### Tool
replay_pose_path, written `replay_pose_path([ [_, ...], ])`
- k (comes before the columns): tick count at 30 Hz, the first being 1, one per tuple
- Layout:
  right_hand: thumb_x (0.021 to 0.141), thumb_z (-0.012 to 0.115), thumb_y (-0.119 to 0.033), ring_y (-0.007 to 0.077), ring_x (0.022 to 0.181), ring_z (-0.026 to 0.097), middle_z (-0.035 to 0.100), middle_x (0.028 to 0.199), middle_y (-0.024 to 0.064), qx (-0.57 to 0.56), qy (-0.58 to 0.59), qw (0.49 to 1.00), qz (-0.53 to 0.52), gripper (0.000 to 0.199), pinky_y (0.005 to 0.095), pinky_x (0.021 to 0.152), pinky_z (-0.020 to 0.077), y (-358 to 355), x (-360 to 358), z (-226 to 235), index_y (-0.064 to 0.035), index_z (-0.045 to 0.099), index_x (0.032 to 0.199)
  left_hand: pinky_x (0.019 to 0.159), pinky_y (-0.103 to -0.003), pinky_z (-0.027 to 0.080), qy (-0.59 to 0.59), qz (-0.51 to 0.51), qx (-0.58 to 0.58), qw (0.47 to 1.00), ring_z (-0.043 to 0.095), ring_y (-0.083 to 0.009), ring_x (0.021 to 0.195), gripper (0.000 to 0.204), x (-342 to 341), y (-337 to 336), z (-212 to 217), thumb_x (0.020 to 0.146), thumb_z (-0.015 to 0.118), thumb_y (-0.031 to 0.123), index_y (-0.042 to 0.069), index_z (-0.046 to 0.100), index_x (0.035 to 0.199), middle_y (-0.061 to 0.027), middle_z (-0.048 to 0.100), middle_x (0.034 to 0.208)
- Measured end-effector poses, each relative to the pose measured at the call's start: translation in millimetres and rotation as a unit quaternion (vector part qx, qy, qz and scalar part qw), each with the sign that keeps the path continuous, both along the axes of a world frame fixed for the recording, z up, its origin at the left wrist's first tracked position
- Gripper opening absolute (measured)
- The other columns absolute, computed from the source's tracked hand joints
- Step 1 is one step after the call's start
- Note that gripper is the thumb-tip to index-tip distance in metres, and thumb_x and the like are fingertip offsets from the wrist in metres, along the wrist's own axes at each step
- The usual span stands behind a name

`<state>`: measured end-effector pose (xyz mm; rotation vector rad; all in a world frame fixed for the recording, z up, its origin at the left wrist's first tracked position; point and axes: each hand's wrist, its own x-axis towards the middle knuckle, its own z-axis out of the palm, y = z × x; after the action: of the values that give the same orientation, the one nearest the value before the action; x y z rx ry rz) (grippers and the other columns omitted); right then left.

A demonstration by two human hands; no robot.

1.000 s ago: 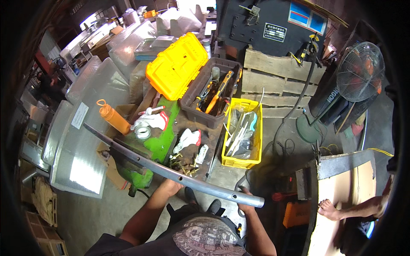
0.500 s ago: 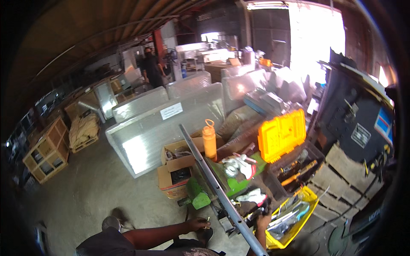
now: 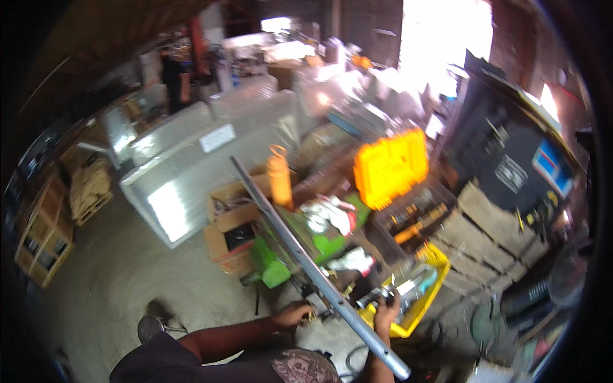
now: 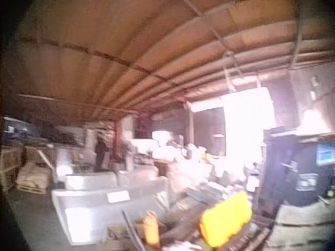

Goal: The person wraps white tape around brass pipe fittings and screws them into holes on a metal pipe. The person handles multiple fittings one at a time, applying tape and installing them into the pipe.

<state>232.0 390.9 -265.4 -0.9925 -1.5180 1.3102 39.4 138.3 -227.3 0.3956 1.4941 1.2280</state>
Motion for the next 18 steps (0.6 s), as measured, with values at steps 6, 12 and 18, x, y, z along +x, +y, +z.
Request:
replay_pose_path([
  [6, 0.086, 0.070, 0.001, 0.0151, 0.089, 0.064, 0.068, 0.103, 0.0087, -0.208, 0.136, 0.942, 0.225, 0.051, 0.0293, 0.079, 0.0534, -100.0, 18.1, 45.6, 0.0010, 0.055, 0.135, 0.049, -0.029, 0.042, 0.033, -0.080, 0.002, 0.996, 0.052, -0.0124, 0.053, 0.039, 22.0, 27.8, 40.0, 0.101, 0.056, 0.041, 0.006, 0.060, 0.084, -0.0004, 0.054, 0.064],
  [12, 0.091, 0.078, -0.018, 0.0195, 0.093, 0.065, 0.071, 0.103, 0.0121, -0.171, -0.143, 0.935, 0.275, 0.055, 0.0340, 0.086, 0.0523, -134.9, 17.3, 76.3, -0.0016, 0.054, 0.137, 0.055, -0.025, 0.040, 0.036, -0.144, 0.061, 0.987, 0.050, -0.0062, 0.060, 0.021, 20.8, 3.7, 58.9, 0.101, 0.063, 0.025, 0.005, 0.067, 0.096, 0.0035, 0.054, 0.068],
  [18, 0.085, 0.080, 0.001, 0.0089, 0.085, 0.063, 0.068, 0.088, 0.0036, -0.172, -0.001, 0.924, 0.342, 0.055, 0.0244, 0.079, 0.0513, -154.0, -6.9, 112.8, -0.0020, 0.057, 0.135, 0.057, -0.025, 0.040, 0.031, -0.095, 0.094, 0.991, 0.050, -0.0053, 0.063, 0.019, 13.7, -37.1, 65.6, 0.098, 0.069, 0.023, 0.005, 0.068, 0.103, 0.0040, 0.058, 0.075],
])
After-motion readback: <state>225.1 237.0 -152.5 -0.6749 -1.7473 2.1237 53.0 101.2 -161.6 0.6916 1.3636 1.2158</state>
